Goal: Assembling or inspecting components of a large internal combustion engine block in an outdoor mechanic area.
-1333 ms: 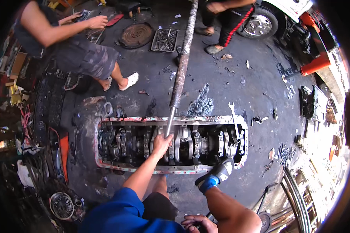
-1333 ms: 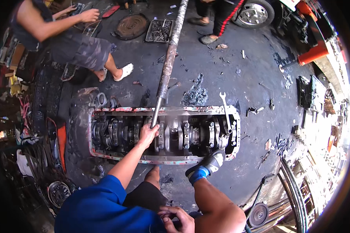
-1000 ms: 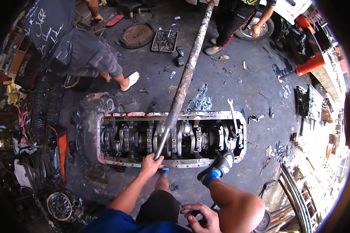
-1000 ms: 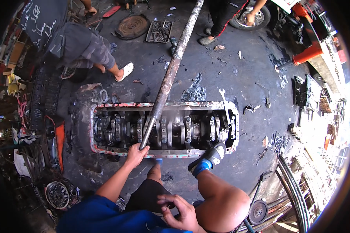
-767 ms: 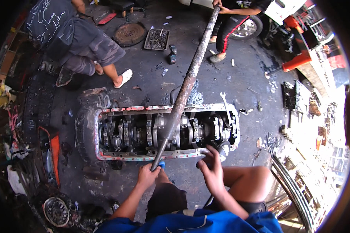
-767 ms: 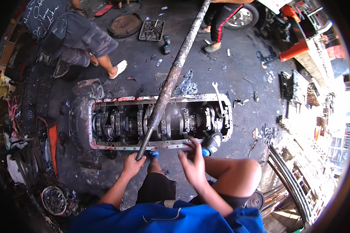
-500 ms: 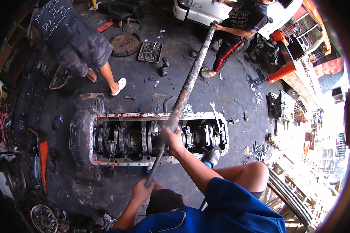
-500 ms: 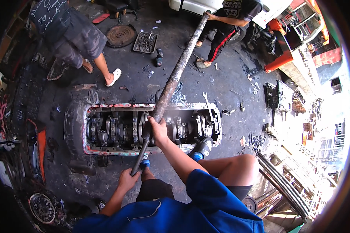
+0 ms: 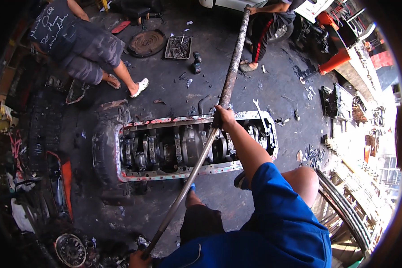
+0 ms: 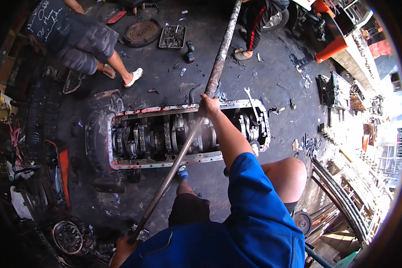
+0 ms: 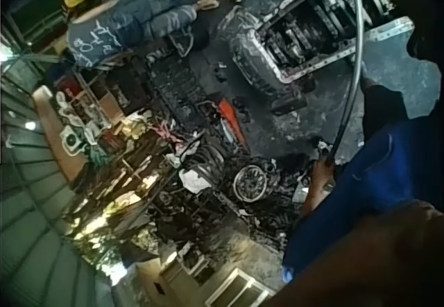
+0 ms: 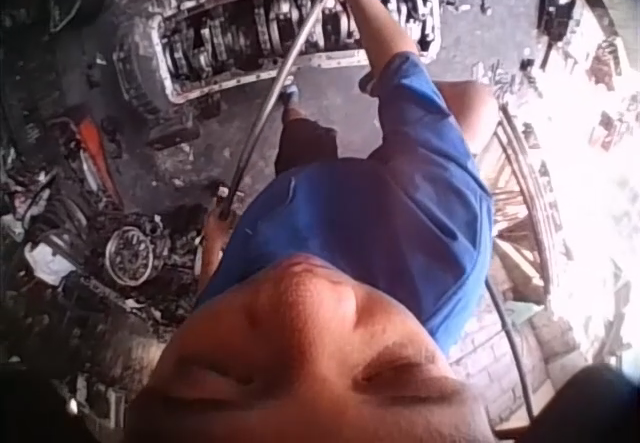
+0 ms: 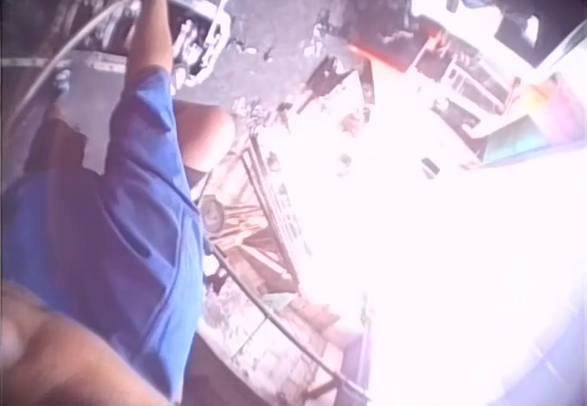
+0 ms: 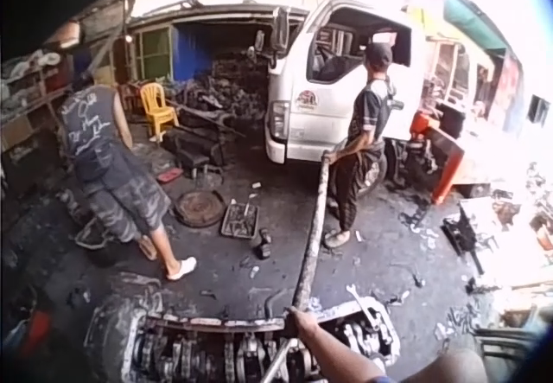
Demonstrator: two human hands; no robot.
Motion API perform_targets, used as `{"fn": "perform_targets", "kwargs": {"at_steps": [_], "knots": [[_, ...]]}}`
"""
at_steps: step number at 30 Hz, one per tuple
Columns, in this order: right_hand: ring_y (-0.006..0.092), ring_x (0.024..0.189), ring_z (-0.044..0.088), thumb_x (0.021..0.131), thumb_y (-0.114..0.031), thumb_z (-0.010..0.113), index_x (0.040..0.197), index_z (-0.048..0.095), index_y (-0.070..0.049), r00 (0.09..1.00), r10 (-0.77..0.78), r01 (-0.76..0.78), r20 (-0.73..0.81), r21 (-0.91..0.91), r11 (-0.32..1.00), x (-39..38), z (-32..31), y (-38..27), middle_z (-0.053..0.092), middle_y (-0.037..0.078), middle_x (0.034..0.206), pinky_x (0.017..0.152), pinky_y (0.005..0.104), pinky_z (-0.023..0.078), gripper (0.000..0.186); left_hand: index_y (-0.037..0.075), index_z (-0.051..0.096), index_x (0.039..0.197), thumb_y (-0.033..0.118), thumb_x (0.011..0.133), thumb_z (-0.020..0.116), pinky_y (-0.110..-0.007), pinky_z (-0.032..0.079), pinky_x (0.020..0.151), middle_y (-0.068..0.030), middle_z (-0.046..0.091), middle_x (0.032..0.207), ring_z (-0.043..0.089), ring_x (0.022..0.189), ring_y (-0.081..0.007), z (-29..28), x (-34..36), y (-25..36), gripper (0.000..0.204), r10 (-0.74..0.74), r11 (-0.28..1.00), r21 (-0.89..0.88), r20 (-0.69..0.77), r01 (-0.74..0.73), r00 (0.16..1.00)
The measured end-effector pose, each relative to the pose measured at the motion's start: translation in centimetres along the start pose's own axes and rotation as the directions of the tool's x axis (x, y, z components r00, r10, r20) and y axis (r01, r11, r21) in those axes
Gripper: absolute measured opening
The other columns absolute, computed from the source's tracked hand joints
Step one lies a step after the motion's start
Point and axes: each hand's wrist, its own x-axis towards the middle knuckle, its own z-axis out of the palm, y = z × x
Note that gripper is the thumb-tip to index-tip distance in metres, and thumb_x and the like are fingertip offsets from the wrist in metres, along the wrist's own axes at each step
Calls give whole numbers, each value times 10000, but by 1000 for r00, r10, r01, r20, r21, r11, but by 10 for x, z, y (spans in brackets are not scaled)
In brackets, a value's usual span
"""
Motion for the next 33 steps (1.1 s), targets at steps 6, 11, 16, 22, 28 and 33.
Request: {"fn": "perform_targets", "kwargs": {"at_steps": [6, 11, 16, 22, 28, 33], "knots": [[209, 679, 607, 790, -327, 811, 1274, 442, 13, 998, -24, 20, -49, -72, 997, 23, -1, -8, 607, 113, 897, 561, 398, 539, 697, 33, 698, 745, 225, 711, 772, -456, 526, 678, -169, 664, 725, 664, 717, -369, -82, -6, 22, 209, -73, 982, 180, 94, 55, 993], [213, 742, 638, 784, -282, 808, 1331, 437, 6, 986, -166, 157, -24, -214, 964, 53, -49, -29, 643, 136, 941, 620, 377, 545, 721, 27, 694, 784, 297, 739, 755, -457, 529, 702, -177, 667, 766, 654, 729, -391, -121, 43, 58, 280, -10, 948, 310, 269, -76, 963], [234, 854, 644, 759, -310, 822, 1321, 466, 35, 994, -99, 74, -54, -354, 932, 44, -59, -21, 653, 149, 1024, 708, 375, 553, 749, 43, 710, 870, 333, 740, 754, -451, 522, 813, -170, 683, 846, 661, 881, -369, -110, 105, 58, 321, 182, 912, 320, 248, -257, 952], [349, 1077, 664, 730, -443, 801, 1275, 520, 67, 982, -165, 51, -93, -708, 705, 66, -121, -9, 656, 261, 1171, 920, 386, 526, 797, 18, 718, 899, 346, 730, 773, -438, 529, 827, -191, 680, 881, 648, 928, -363, -100, 229, 152, 373, 439, 745, 426, 267, -513, 858], [342, 1086, 665, 721, -476, 812, 1238, 574, 36, 976, -191, 9, -102, -863, 505, 99, -181, 7, 668, 253, 1159, 947, 394, 522, 765, 5, 702, 910, 320, 761, 741, -436, 528, 778, -186, 644, 815, 640, 816, -356, -58, 330, 247, 350, 551, 588, 237, 583, -773, 597], [274, 892, 721, 877, -425, 640, 938, 721, -15, 997, -31, -55, -75, -903, 425, 83, -212, -1, 733, 158, 958, 757, 390, 577, 423, 30, 673, 812, 323, 736, 732, -467, 509, 756, -169, 614, 784, 613, 822, -362, -20, 371, 307, 308, 619, 468, 189, 627, -863, 473]]}}
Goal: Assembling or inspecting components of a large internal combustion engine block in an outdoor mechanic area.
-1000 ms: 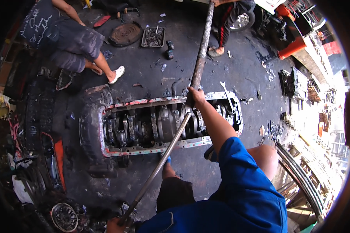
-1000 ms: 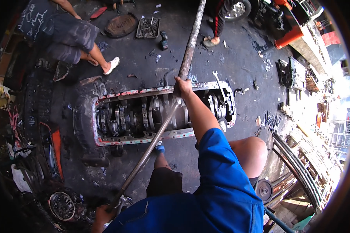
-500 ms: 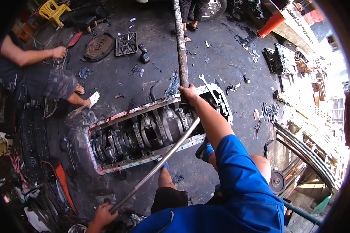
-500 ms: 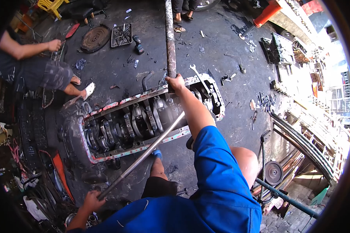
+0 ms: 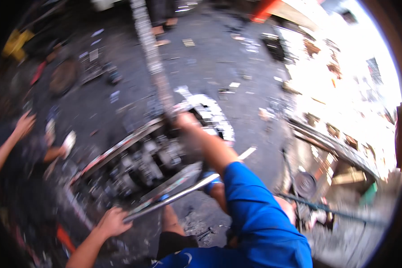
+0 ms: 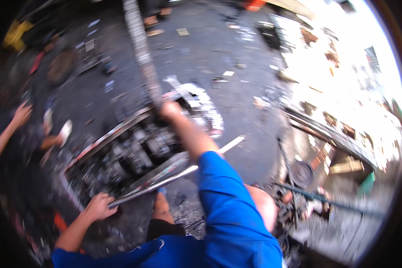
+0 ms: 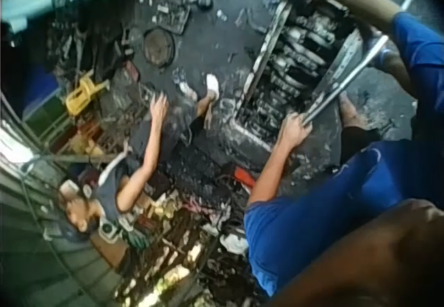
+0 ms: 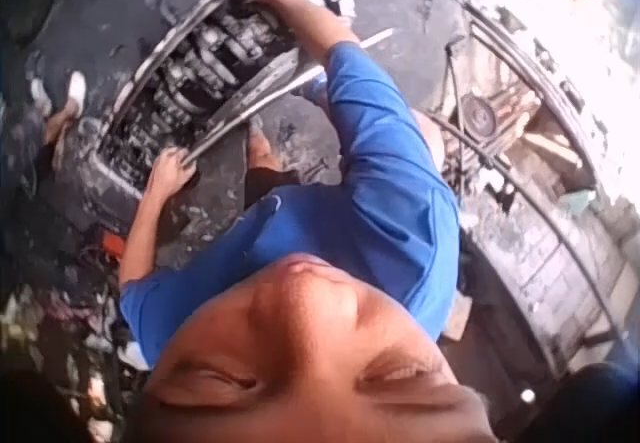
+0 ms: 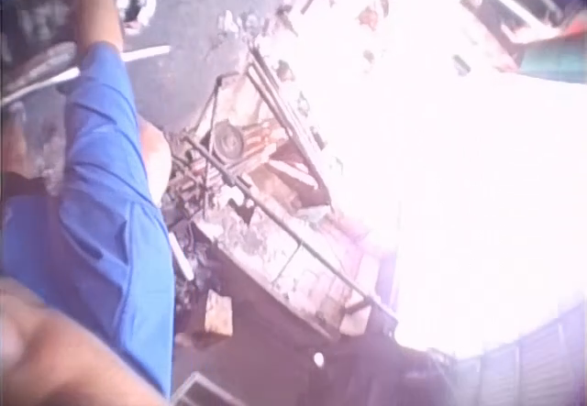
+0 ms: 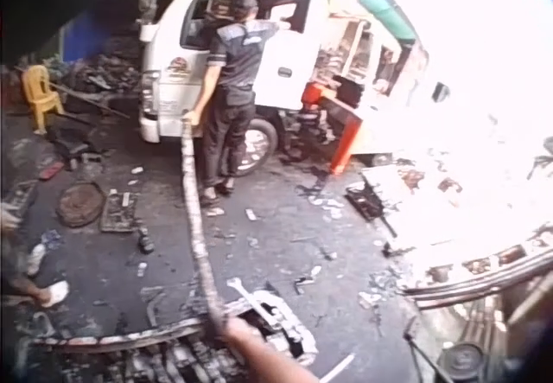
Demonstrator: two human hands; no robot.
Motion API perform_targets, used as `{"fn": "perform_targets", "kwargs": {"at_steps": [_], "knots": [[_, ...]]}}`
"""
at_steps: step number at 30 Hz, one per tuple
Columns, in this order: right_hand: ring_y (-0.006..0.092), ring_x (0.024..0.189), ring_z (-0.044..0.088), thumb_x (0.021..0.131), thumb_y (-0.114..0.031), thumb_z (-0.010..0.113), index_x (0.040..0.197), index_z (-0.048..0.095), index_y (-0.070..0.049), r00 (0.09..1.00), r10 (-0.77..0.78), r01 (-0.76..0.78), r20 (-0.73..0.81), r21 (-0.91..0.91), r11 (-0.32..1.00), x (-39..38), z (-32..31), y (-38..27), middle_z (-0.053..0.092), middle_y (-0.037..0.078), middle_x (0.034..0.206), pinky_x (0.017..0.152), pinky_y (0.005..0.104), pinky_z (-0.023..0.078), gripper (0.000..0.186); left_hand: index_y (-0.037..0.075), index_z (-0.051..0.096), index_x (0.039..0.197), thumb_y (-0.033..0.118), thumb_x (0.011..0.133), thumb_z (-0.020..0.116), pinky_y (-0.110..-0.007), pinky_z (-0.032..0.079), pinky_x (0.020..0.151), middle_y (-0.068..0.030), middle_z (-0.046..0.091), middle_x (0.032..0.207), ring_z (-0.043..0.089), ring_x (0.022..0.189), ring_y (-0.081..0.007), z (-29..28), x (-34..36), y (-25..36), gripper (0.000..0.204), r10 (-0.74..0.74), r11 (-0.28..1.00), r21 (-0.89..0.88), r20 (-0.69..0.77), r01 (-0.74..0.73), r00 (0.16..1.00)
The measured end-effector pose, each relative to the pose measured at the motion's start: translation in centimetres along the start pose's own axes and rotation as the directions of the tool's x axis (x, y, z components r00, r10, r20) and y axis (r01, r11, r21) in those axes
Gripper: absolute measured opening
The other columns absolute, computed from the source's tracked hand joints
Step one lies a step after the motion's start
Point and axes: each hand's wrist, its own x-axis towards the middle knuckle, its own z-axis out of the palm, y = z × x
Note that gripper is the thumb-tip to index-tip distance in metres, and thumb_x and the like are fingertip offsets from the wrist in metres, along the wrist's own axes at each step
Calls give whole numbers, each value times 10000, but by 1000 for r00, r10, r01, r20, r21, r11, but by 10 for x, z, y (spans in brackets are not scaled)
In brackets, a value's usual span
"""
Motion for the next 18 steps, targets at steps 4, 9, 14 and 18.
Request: {"fn": "perform_targets", "kwargs": {"at_steps": [4, 9, 14, 18], "knots": [[289, 812, 691, 786, -337, 729, 900, 698, -67, 711, -454, 519, 537, 36, 854, -54, 20, 7, 714, 160, 867, 655, 427, 542, 295, 54, 715, 797, 343, 661, 758, -466, 536, 730, -181, 634, 712, 640, 756, -371, -10, 16, -5, 322, -26, 999, 19, -26, 26, 999], [371, 1081, 630, 842, -683, 616, 1241, 619, -52, 610, -224, 403, 760, -54, 914, -175, -42, 135, 673, 203, 1152, 939, 515, 473, 747, 49, 720, 802, 367, 683, 749, -466, 545, 748, -180, 656, 725, 664, 778, -364, -42, 74, -16, 341, 87, 992, 90, 71, -93, 994], [361, 894, 695, 771, -403, 682, 1050, 695, -105, 927, -197, 302, 320, -323, 897, -258, -52, 163, 717, 168, 929, 792, 480, 555, 409, 97, 742, 889, 430, 706, 740, -437, 528, 821, -182, 684, 803, 670, 812, -369, -66, 120, -24, 379, 147, 960, 206, 200, -188, 969], [359, 902, 688, 814, -412, 655, 1031, 696, -121, 955, -149, 225, 255, -301, 927, -255, -25, 186, 717, 155, 922, 786, 473, 548, 365, 100, 732, 941, 386, 732, 756, -465, 513, 862, -214, 696, 924, 667, 889, -381, -79, 156, -8, 355, -71, 983, 183, 280, 19, 957]]}}
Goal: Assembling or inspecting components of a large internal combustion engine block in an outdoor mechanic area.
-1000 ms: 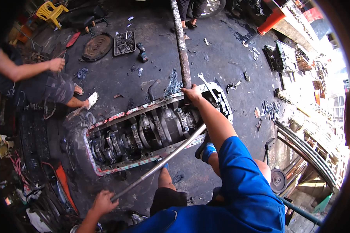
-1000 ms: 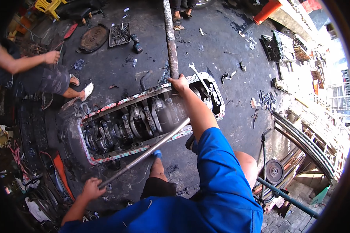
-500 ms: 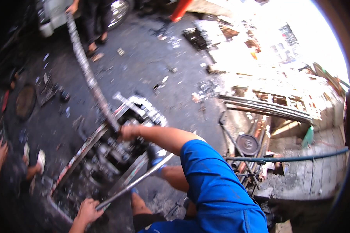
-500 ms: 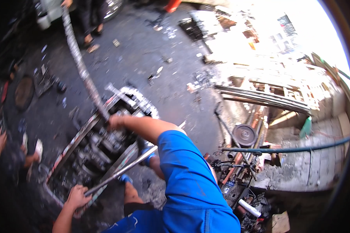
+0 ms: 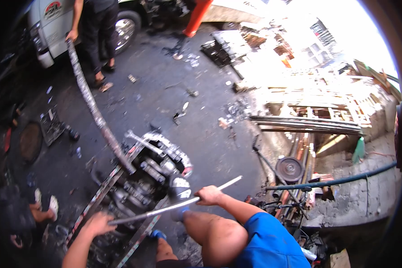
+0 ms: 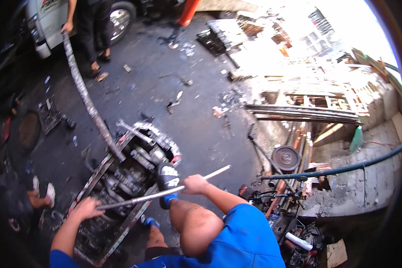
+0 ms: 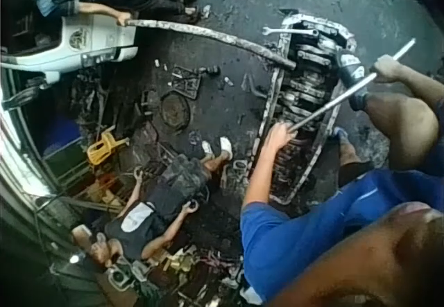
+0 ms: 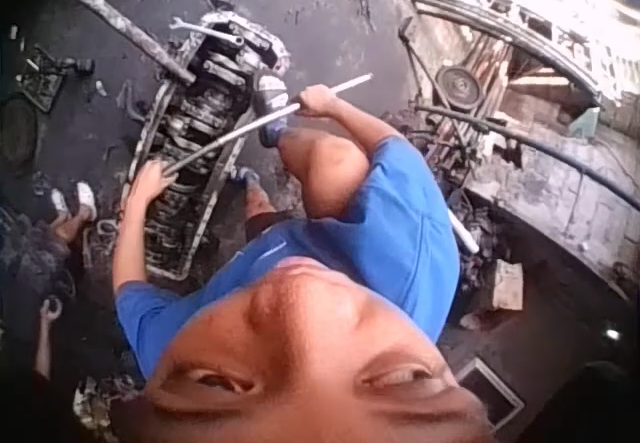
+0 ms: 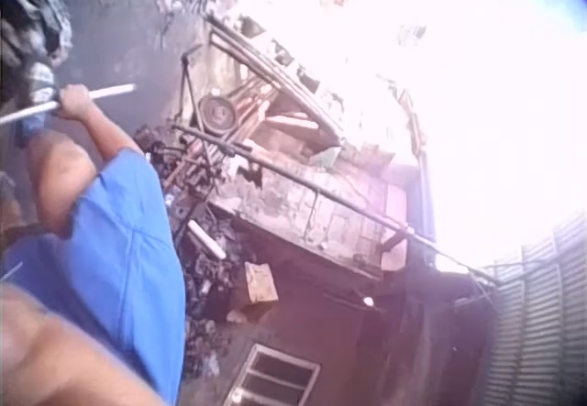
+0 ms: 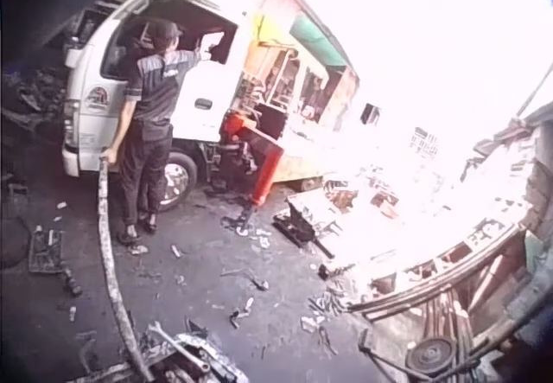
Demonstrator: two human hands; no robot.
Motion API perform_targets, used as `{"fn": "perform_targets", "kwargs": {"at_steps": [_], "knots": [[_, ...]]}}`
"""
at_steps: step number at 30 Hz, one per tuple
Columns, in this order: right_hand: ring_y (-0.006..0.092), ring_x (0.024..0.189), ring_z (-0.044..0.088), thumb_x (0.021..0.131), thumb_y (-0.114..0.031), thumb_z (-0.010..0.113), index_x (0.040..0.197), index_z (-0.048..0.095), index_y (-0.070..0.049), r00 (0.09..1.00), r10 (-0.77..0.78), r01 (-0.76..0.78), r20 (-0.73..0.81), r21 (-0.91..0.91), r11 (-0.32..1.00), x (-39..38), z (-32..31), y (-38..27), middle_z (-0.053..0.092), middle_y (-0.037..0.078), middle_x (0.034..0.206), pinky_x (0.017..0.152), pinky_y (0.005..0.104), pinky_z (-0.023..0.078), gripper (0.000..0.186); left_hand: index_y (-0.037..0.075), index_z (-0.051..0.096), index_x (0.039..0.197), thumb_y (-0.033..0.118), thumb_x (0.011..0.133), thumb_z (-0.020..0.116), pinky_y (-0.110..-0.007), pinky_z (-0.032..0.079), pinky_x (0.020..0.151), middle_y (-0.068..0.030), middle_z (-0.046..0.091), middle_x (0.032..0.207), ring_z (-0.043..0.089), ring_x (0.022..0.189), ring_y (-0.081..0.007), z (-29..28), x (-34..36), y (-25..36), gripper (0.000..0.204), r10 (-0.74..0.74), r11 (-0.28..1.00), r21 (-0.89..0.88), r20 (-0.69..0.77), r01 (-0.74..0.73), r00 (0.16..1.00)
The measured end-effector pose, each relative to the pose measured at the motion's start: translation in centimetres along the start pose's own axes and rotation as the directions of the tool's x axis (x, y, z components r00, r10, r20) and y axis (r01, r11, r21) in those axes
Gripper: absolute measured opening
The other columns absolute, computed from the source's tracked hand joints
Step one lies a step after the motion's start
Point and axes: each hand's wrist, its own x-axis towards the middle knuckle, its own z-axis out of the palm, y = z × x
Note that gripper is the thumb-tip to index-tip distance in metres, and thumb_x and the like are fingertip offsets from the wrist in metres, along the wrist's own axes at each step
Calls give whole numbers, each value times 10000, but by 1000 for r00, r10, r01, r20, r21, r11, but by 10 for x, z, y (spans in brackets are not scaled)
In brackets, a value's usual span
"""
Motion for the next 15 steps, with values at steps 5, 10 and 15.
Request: {"fn": "perform_targets", "kwargs": {"at_steps": [5, 10, 15], "knots": [[319, 924, 697, 806, -383, 687, 1025, 735, -142, 985, 171, -170, -36, 28, 985, -7, 4, 6, 729, 130, 941, 824, 464, 540, 330, 48, 662, 943, 293, 748, 730, -472, 511, 827, -183, 643, 925, 627, 917, -381, -6, 54, -13, 320, 183, 981, 38, 98, -188, 978], [376, 814, 665, 713, -227, 697, 783, 644, -66, 977, 143, -119, -155, 152, 981, 2, 29, 17, 679, 163, 799, 734, 469, 531, 184, 71, 667, 944, 262, 775, 722, -459, 524, 826, -146, 655, 947, 650, 942, -354, -5, 71, -9, 261, 47, 998, 30, 219, -55, 975], [390, 799, 656, 728, -208, 709, 774, 628, -36, 991, 20, 15, -129, 264, 965, 12, 48, 14, 673, 166, 807, 719, 469, 526, 196, 68, 674, 962, 264, 768, 727, -452, 527, 814, -138, 654, 942, 659, 917, -344, 10, 67, -23, 281, 76, 997, 18, 146, -79, 986]]}}
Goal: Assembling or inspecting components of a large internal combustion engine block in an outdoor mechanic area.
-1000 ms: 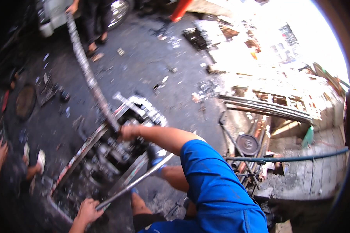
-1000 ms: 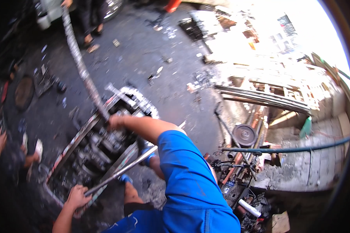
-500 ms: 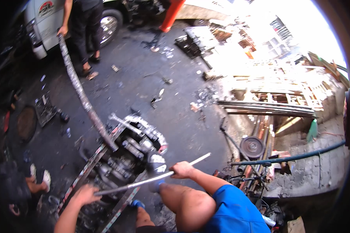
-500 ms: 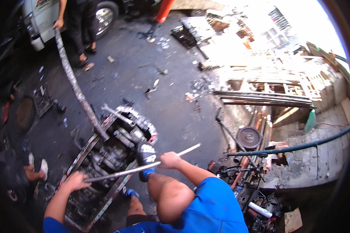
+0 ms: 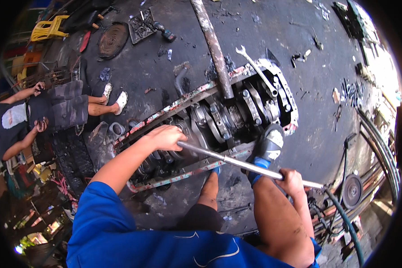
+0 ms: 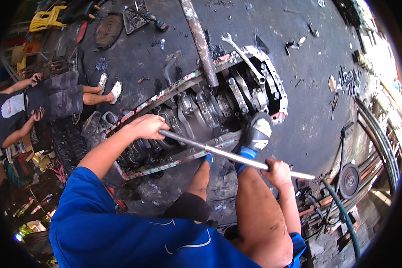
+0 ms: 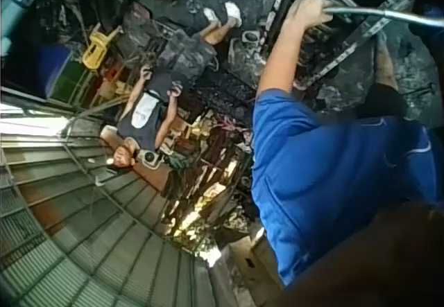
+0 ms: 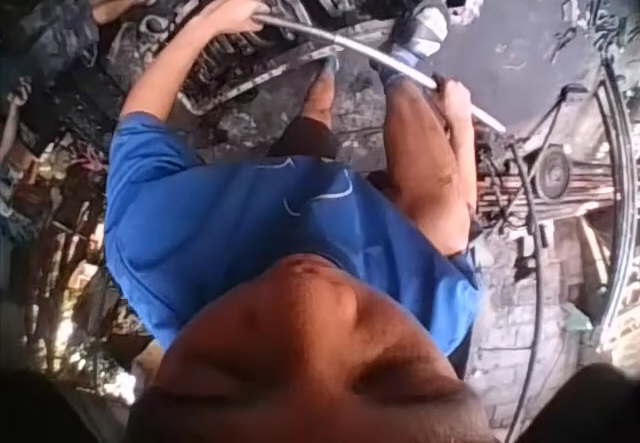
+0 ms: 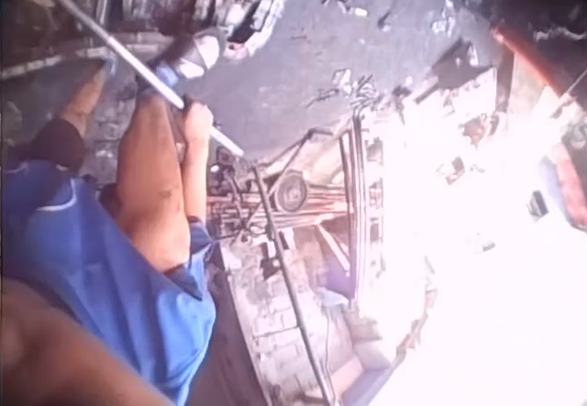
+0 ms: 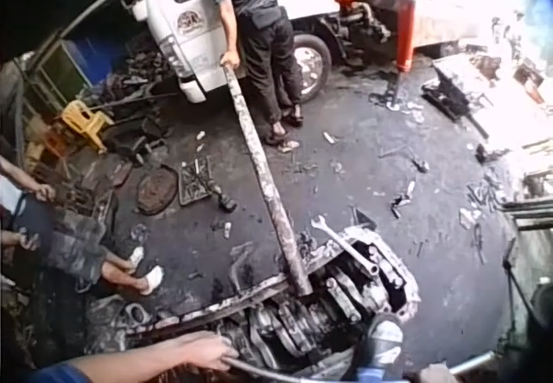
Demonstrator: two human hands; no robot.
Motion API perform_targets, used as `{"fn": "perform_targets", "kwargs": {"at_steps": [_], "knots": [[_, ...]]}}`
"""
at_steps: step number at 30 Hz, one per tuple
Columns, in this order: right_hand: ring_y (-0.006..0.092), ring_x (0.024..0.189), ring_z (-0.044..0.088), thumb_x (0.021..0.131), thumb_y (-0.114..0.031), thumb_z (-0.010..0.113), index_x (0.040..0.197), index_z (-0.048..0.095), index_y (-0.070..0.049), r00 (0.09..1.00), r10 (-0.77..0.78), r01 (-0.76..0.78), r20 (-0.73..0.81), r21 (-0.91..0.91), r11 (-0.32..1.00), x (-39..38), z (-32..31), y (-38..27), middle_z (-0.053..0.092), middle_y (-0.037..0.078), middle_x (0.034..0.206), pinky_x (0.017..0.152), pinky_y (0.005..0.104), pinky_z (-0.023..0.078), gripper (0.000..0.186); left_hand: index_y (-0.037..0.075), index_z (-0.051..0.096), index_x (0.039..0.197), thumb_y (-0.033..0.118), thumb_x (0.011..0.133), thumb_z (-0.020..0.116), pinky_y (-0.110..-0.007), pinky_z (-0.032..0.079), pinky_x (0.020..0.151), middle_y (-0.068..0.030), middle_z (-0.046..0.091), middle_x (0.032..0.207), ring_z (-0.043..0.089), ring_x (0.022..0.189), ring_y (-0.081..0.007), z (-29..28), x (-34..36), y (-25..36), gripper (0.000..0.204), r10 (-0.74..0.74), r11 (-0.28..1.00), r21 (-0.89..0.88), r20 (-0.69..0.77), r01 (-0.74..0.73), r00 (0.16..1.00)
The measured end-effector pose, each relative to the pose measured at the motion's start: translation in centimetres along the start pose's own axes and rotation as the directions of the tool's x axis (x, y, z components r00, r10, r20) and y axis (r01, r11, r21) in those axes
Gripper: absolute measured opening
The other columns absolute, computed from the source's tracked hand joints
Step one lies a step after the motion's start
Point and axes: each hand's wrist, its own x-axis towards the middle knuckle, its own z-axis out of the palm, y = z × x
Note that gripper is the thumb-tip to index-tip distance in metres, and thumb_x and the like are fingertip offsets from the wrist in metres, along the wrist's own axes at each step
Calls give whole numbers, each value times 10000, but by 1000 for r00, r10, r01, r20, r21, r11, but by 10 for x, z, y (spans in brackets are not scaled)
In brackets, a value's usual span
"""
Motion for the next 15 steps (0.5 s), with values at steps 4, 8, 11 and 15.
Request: {"fn": "perform_targets", "kwargs": {"at_steps": [4, 8, 11, 15], "knots": [[379, 800, 661, 719, -219, 729, 792, 641, -37, 996, -38, 34, 78, 60, 998, 9, -8, -1, 675, 159, 807, 726, 457, 533, 215, 76, 688, 962, 273, 767, 733, -452, 529, 801, -138, 648, 920, 662, 890, -347, 2, -10, -2, 281, -37, 999, 1, 69, 37, 997], [365, 795, 669, 716, -224, 733, 814, 652, -45, 989, -64, 60, 133, 35, 998, 14, -17, -5, 675, 149, 799, 733, 453, 541, 220, 79, 690, 925, 276, 763, 736, -457, 527, 782, -131, 644, 886, 661, 860, -351, 16, -10, -18, 259, -14, 1000, -18, 23, 14, 1000], [364, 787, 669, 721, -212, 725, 814, 648, -43, 987, -52, 45, 153, 49, 998, 15, -24, -13, 671, 152, 796, 730, 449, 535, 208, 84, 696, 934, 283, 757, 730, -446, 531, 790, -135, 662, 921, 664, 881, -349, 12, 4, -30, 269, 4, 1000, -4, -14, -4, 1000], [385, 795, 667, 736, -216, 722, 828, 649, -34, 980, -42, 20, 196, 112, 993, 11, -28, -16, 679, 172, 800, 726, 458, 530, 217, 77, 704, 983, 305, 758, 723, -443, 536, 794, -146, 682, 909, 672, 888, -341, -14, 30, -40, 321, 29, 998, 59, 136, -37, 990]]}}
